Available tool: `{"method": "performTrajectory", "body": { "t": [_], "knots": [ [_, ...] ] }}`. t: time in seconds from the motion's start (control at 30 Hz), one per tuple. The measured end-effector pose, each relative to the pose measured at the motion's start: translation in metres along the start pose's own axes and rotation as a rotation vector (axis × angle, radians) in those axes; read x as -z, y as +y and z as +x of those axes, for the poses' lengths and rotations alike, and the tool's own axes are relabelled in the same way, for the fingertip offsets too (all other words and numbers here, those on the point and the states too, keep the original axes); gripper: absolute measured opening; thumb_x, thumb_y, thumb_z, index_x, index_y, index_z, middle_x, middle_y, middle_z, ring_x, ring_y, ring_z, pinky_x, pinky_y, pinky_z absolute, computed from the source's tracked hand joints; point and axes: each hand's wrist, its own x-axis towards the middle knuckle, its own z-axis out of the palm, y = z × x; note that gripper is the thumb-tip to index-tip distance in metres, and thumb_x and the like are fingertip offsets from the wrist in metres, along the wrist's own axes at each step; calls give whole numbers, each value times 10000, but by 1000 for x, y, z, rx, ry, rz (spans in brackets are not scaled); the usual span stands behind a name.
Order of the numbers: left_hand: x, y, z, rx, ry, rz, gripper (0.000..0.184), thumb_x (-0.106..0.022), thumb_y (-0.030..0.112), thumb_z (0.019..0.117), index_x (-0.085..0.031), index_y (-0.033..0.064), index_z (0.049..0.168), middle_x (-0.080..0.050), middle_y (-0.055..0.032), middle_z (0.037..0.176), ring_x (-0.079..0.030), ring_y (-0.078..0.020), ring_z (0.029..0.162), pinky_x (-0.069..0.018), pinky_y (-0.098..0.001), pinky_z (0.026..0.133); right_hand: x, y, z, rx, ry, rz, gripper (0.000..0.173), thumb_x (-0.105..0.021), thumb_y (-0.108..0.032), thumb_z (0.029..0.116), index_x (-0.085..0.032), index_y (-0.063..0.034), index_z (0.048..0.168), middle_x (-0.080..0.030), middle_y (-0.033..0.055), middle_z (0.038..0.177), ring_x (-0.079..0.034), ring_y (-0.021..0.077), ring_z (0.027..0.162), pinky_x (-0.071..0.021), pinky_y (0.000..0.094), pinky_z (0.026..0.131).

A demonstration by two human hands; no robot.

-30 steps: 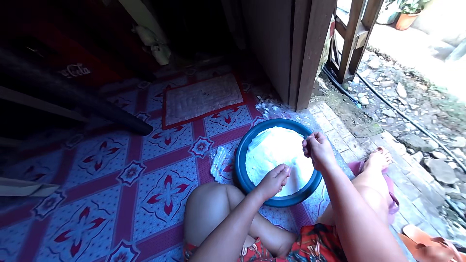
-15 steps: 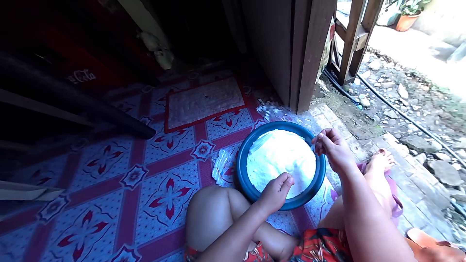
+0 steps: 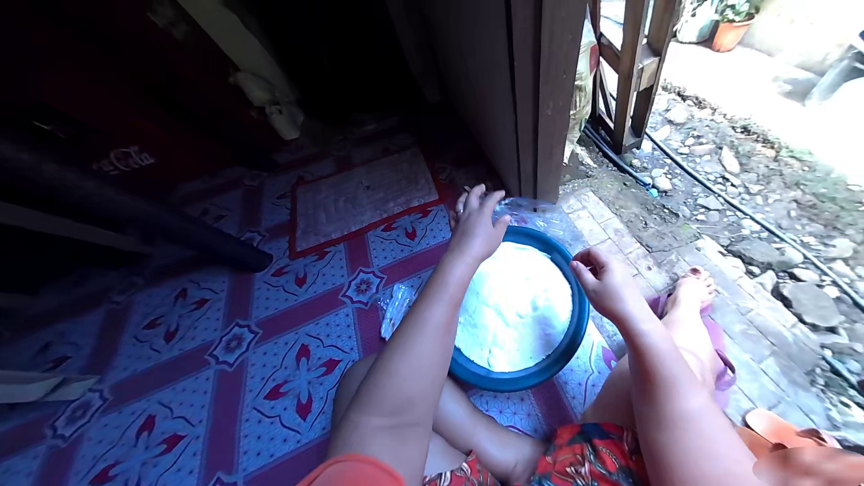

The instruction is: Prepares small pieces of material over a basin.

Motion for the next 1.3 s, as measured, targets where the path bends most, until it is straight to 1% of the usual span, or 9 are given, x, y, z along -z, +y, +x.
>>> {"method": "performTrajectory", "body": {
  "t": [0.13, 0.23, 0.33, 0.4, 0.57, 0.8, 0.93, 1.17, 1.3],
  "knots": [
    [-30, -16, -41, 107, -95, -54, 345, -648, 270, 1010, -669, 174, 1340, -472, -152, 1526, -404, -404, 1418, -366, -590, 1136, 4, -2, -3, -41, -151, -195, 301, -551, -364, 1030, -721, -136, 1129, -733, 47, 1026, -713, 201, 940, -583, 463, 875],
    [-43, -22, -65, 184, -140, -70, 273, -636, 239, 1014, -714, 136, 1254, -626, -151, 1337, -508, -371, 1326, -397, -555, 1113, 5, -5, -5, -57, -241, -252, 286, -570, -353, 1015, -711, -156, 1167, -732, 43, 993, -711, 219, 942, -579, 493, 859],
    [-44, -17, -69, 223, -210, -51, 358, -643, 384, 1009, -747, 48, 1074, -712, -155, 1050, -631, -333, 1096, -438, -545, 1026, 4, -4, -5, -87, -305, -334, 336, -609, -419, 981, -705, -178, 1194, -734, 63, 1021, -712, 269, 973, -572, 549, 852],
    [-48, -13, -62, 203, -261, -4, 503, -571, 479, 1030, -719, 1, 977, -698, -192, 1005, -643, -357, 1058, -445, -565, 997, 6, -7, -6, -121, -333, -349, 386, -630, -465, 955, -702, -185, 1211, -731, 71, 1021, -707, 284, 972, -566, 564, 850],
    [-71, -7, -39, 57, -255, 33, 277, -529, 226, 1059, -721, 145, 1243, -691, -75, 1266, -560, -309, 1292, -417, -537, 1086, 16, -16, -12, -129, -337, -369, 439, -621, -517, 940, -687, -208, 1244, -733, 49, 1034, -712, 256, 963, -578, 537, 842],
    [-98, 11, -5, -100, -250, 200, 346, -482, 92, 1054, -715, 190, 1290, -712, -44, 1264, -554, -301, 1314, -403, -536, 1084, 27, -29, -24, -83, -361, -404, 461, -629, -530, 934, -675, -214, 1266, -726, 32, 1033, -713, 231, 937, -586, 516, 827],
    [-102, 15, 8, -117, -351, 351, 420, -435, 24, 1037, -707, 196, 1306, -711, -91, 1237, -575, -311, 1278, -395, -542, 1066, 32, -39, -32, -25, -371, -415, 453, -623, -522, 940, -673, -215, 1270, -723, 37, 1027, -715, 232, 921, -591, 501, 810],
    [-107, 10, 10, -142, -323, 370, 323, -489, 102, 1051, -727, 181, 1253, -721, -98, 1203, -610, -306, 1236, -416, -536, 1063, 31, -37, -39, 37, -339, -414, 469, -642, -536, 925, -678, -214, 1263, -724, 34, 1006, -717, 223, 901, -597, 483, 792],
    [-102, 11, 9, -125, -345, 365, 377, -478, 77, 1042, -696, 207, 1322, -708, -76, 1255, -585, -296, 1273, -396, -526, 1082, 29, -41, -37, -8, -425, -425, 477, -655, -518, 924, -666, -204, 1283, -715, 70, 1067, -711, 260, 938, -587, 511, 815]
  ]
}}
